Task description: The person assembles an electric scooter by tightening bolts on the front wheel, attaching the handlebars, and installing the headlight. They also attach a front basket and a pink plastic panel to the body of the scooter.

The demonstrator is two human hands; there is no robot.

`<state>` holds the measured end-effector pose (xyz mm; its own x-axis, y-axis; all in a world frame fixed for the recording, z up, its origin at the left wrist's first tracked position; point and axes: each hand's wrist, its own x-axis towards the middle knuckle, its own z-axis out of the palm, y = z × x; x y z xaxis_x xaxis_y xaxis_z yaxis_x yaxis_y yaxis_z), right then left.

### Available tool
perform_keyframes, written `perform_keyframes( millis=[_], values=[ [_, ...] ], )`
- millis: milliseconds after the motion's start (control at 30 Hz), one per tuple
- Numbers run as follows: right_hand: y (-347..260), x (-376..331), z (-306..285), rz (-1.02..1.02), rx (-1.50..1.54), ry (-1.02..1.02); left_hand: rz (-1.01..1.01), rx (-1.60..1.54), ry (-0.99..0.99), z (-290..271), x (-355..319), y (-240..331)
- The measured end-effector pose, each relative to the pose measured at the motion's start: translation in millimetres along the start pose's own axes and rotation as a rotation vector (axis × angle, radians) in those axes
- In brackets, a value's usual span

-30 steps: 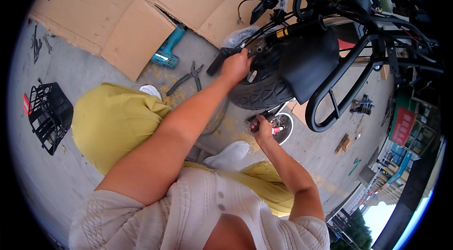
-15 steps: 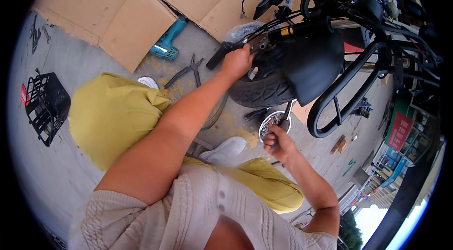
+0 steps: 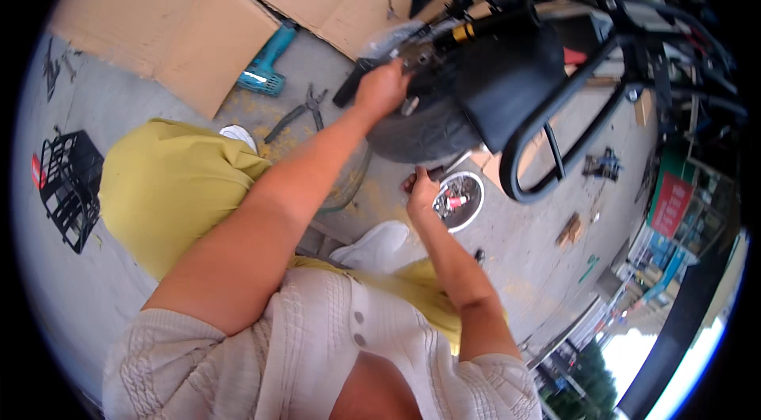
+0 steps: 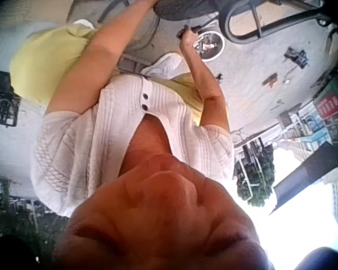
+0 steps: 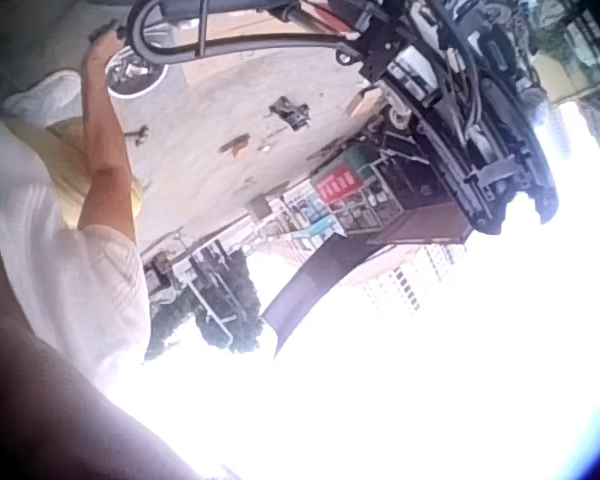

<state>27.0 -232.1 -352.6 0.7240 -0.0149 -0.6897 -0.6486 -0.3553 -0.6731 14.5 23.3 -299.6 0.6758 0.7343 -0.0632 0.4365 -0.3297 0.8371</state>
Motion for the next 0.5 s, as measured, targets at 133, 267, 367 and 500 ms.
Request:
perform_keyframes(
  millis=[133,267,367,500],
  values=[
    [-31.7,-30.3,-8.1,0.155,-0.072,-0.012,0.016,-0.018,-0.016,2.0,9.0,3.8],
    [-62.2,-72.5,-20.6,0.296,0.002,-0.119,-0.017,0.004,-0.04,4.8,9.9,-1.3],
    [-92.1,-102.0,-31.3,0.392,0.016,-0.199,0.005,-0.027,-0.043,10.9,10.4,-3.1],
    [-119.9,-122.7,-47.6,0.449,-0.052,-0.255,0.033,-0.171,-0.017,17.6,6.9,-11.3]
  ],
)
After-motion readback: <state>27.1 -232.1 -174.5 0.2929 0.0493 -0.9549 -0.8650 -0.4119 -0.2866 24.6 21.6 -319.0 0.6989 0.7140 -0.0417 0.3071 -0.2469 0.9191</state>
